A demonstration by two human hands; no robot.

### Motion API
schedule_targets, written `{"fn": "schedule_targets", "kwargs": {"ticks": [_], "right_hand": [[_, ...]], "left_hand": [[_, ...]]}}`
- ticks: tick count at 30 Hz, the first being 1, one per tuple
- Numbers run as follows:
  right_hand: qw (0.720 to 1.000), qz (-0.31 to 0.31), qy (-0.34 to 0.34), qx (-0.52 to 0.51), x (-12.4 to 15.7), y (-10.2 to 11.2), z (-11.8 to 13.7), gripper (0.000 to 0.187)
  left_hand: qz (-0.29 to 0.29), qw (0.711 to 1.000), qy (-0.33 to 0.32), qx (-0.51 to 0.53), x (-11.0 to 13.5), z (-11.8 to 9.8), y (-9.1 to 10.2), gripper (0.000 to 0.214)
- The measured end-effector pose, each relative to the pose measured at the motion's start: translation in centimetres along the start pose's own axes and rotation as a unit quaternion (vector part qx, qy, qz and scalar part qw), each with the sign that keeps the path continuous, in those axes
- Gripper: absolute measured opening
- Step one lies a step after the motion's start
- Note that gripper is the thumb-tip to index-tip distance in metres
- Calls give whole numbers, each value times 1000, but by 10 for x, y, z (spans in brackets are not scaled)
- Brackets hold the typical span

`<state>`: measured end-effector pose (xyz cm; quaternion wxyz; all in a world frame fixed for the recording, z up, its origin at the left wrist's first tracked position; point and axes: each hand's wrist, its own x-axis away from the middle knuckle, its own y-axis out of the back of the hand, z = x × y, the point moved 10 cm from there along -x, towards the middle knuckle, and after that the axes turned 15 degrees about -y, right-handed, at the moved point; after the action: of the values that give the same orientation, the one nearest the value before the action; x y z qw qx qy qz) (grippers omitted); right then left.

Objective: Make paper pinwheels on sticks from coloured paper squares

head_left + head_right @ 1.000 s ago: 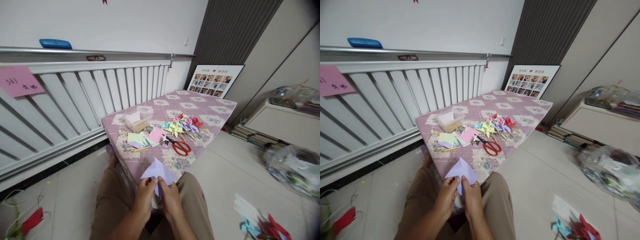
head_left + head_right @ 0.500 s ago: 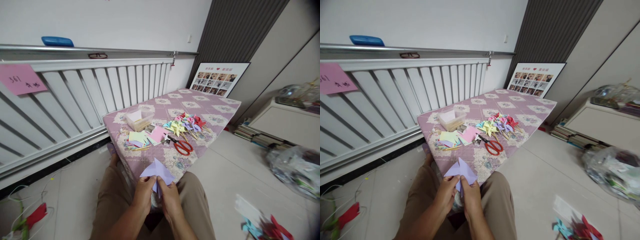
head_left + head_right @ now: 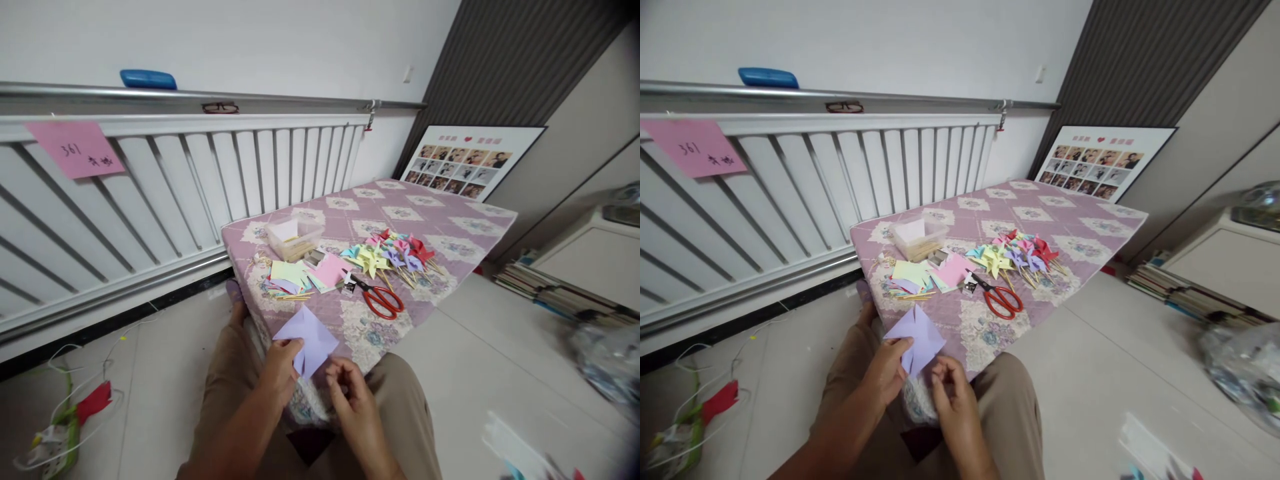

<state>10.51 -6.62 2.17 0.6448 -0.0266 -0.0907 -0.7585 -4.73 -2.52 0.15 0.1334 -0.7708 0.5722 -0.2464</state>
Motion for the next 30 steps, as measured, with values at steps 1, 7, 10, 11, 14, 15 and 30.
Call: {"fn": "schedule_targets", "kwargs": {"ticks": [1, 7, 10, 11, 14, 15, 30], "right_hand": [[999, 23, 17, 26, 4, -7, 4, 25], [993, 34, 49, 99, 7, -16, 17, 20], [993, 27, 51, 100, 5, -16, 20, 12], [994, 28, 48, 96, 5, -16, 21, 11], [996, 33, 21, 74, 5, -18, 22, 17], [997, 33, 9, 63, 5, -19, 21, 19], [996, -44, -64, -37, 2, -7, 18, 29]], "left_hand": [[12, 1000, 13, 13, 2, 2, -3, 17], [68, 994, 49, 63, 12, 9, -13, 19], [76, 994, 43, 63, 15, 9, -15, 20], [71, 995, 40, 59, 15, 9, -14, 18], [42, 998, 36, 41, 17, 7, -10, 12], [33, 998, 36, 35, 18, 7, -8, 12], [45, 999, 18, 8, 29, 3, -12, 21]]}}
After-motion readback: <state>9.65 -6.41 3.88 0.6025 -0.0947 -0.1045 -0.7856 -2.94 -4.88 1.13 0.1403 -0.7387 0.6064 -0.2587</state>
